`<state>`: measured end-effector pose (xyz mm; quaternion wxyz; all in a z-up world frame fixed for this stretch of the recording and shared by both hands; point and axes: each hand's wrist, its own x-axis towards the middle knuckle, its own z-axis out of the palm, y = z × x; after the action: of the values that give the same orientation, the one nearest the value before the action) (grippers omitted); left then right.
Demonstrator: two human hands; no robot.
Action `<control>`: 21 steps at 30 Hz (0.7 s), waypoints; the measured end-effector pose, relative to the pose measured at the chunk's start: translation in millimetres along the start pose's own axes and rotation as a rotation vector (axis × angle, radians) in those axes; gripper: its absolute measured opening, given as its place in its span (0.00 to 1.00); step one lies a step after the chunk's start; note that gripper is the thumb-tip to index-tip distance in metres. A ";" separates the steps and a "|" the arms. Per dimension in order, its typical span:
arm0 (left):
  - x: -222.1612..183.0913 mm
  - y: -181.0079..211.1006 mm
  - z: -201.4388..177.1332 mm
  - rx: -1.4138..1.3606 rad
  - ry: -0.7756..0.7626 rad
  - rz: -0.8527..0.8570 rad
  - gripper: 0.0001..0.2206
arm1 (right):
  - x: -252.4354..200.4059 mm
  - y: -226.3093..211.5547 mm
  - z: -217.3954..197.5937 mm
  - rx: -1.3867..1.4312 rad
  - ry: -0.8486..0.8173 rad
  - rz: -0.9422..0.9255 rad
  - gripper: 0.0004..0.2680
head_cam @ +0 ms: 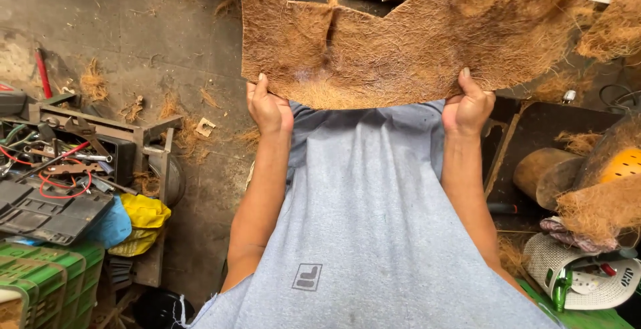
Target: The person is manually shaping and trimming a piece of coarse fiber matting, likely for use as a shoe component or padding.
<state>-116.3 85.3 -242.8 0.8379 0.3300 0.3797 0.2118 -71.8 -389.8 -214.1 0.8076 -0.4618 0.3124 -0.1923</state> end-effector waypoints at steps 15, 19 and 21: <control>-62.3 144.9 208.4 1.339 -0.689 -0.026 0.58 | -71.3 -77.0 110.6 -0.052 -0.180 0.153 0.04; -7.6 90.2 181.1 1.323 -0.710 0.019 0.14 | -57.7 -84.6 101.4 -0.069 -0.160 0.092 0.09; 27.5 70.9 149.8 0.981 -0.542 0.124 0.12 | -40.6 -83.4 82.8 -0.096 -0.094 -0.100 0.14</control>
<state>9.6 92.3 -131.9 0.6399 0.7452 0.1847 -0.0333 -46.8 -355.4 -97.3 0.7877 -0.5234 0.2597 -0.1954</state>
